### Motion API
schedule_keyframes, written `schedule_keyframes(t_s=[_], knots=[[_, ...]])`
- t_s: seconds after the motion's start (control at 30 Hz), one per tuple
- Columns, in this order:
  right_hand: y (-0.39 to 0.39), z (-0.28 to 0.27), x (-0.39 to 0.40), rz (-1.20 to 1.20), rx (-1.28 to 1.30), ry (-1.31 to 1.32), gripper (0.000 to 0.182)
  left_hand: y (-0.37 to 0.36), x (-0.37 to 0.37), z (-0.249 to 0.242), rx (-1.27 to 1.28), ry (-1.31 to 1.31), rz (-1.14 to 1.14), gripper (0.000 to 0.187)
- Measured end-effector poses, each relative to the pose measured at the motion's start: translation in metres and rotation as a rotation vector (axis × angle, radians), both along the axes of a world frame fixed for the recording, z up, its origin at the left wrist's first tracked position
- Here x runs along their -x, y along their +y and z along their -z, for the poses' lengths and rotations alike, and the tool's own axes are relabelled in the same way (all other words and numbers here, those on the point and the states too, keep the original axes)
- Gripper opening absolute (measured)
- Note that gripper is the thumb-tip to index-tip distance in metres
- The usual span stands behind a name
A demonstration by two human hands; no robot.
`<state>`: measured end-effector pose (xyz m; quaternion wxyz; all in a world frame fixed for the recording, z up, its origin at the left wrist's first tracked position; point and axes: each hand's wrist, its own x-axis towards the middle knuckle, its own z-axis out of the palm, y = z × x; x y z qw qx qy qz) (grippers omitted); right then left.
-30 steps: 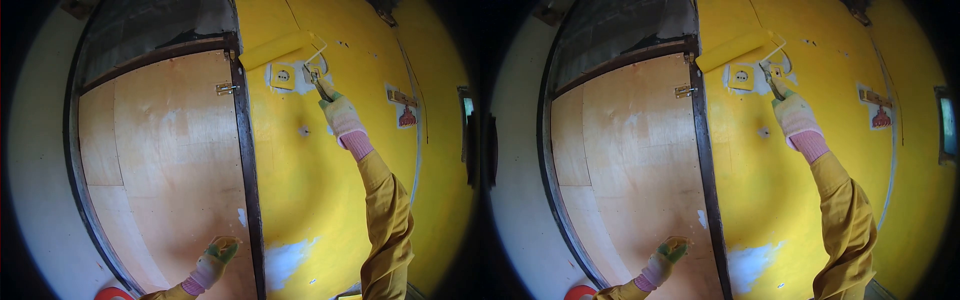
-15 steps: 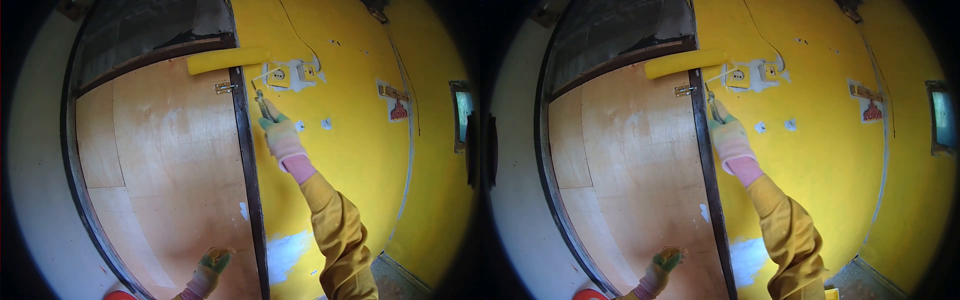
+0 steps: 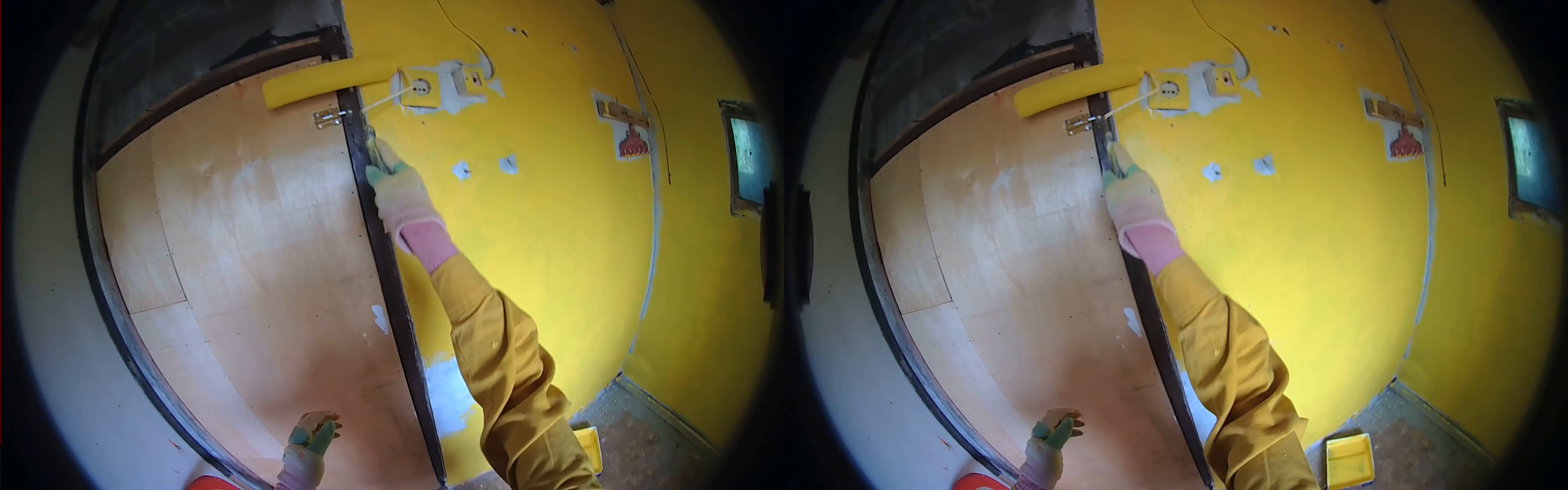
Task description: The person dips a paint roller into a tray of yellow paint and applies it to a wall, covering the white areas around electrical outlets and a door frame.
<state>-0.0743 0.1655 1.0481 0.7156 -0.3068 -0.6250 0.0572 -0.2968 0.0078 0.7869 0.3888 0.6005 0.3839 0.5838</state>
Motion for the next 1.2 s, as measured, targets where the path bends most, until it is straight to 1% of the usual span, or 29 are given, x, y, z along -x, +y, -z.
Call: schedule_keyframes(t_s=[0.07,0.2,0.27,0.33,0.37,0.4,0.47,0.5,0.53,0.57,0.6,0.63,0.67,0.73,0.77,0.8,0.87,0.9,0.93,0.97,1.03,1.1,1.13,1.17,1.2], knots=[[-0.004,0.032,-0.001,-0.026,0.049,0.049,0.043,-0.004,-0.003,0.003,0.019,0.008,0.037,0.021],[-0.021,0.110,-0.007,-0.126,0.126,0.103,0.040,-0.020,-0.017,0.007,0.029,0.044,0.022,0.023],[-0.041,0.151,-0.008,-0.274,0.051,0.198,0.040,-0.024,-0.026,0.016,0.045,0.046,0.029,0.025],[-0.044,0.208,-0.014,-0.360,0.056,0.197,0.039,-0.027,-0.031,0.034,0.153,-0.063,0.040,0.021],[-0.055,0.234,-0.018,-0.343,0.140,0.184,0.038,-0.031,-0.036,0.043,0.187,-0.113,0.050,0.021],[-0.067,0.260,-0.021,-0.326,0.223,0.172,0.037,-0.032,-0.037,0.058,0.253,-0.139,0.080,0.025],[-0.073,0.330,-0.024,-0.175,0.483,0.087,0.041,-0.048,-0.054,0.063,0.233,-0.084,0.055,0.021],[-0.076,0.361,-0.022,-0.188,0.479,0.138,0.041,-0.046,-0.053,0.081,0.240,-0.078,0.055,0.021],[-0.082,0.386,-0.020,-0.202,0.474,0.189,0.041,-0.042,-0.050,0.111,0.364,-0.107,0.101,0.023],[-0.089,0.404,-0.021,-0.201,0.476,0.193,0.041,-0.037,-0.050,0.126,0.485,-0.135,0.149,0.024],[-0.100,0.419,-0.023,-0.076,0.453,0.036,0.040,-0.038,-0.059,0.129,0.492,-0.131,0.146,0.024],[-0.107,0.429,-0.023,0.047,0.428,-0.121,0.040,-0.040,-0.072,0.133,0.571,-0.125,0.120,0.026],[-0.111,0.436,-0.023,0.044,0.436,-0.112,0.040,-0.043,-0.082,0.137,0.649,-0.116,0.093,0.027],[-0.115,0.443,-0.024,0.158,0.389,-0.208,0.040,-0.016,-0.098,0.168,0.641,-0.075,0.086,0.028],[-0.114,0.443,-0.025,0.161,0.398,-0.203,0.040,-0.002,-0.102,0.185,0.624,-0.043,0.079,0.029],[-0.108,0.439,-0.025,0.202,0.367,-0.245,0.040,0.006,-0.109,0.180,0.468,0.081,0.069,0.030],[-0.099,0.422,-0.023,0.241,0.344,-0.285,0.040,0.030,-0.132,0.142,0.126,0.276,0.065,0.031],[-0.092,0.406,-0.024,0.074,0.485,-0.040,0.036,0.045,-0.144,0.119,-0.059,0.346,0.070,0.033],[-0.084,0.391,-0.025,-0.094,0.617,0.208,0.033,0.069,-0.153,0.109,-0.038,0.297,0.053,0.033],[-0.073,0.381,-0.029,-0.095,0.619,0.206,0.033,0.091,-0.162,0.099,-0.019,0.244,0.035,0.033],[-0.049,0.368,-0.038,-0.304,0.708,0.224,0.025,0.106,-0.185,0.049,-0.183,0.437,-0.096,0.027],[-0.040,0.362,-0.049,-0.271,0.681,0.178,0.023,0.128,-0.201,0.031,-0.166,0.413,-0.104,0.026],[-0.039,0.362,-0.053,-0.237,0.646,0.133,0.021,0.136,-0.206,0.031,-0.157,0.390,-0.110,0.025],[-0.043,0.368,-0.053,-0.184,0.657,0.155,0.021,0.139,-0.210,0.040,-0.156,0.389,-0.113,0.025],[-0.051,0.376,-0.056,-0.186,0.656,0.152,0.021,0.139,-0.215,0.055,0.119,0.083,0.071,0.022]])
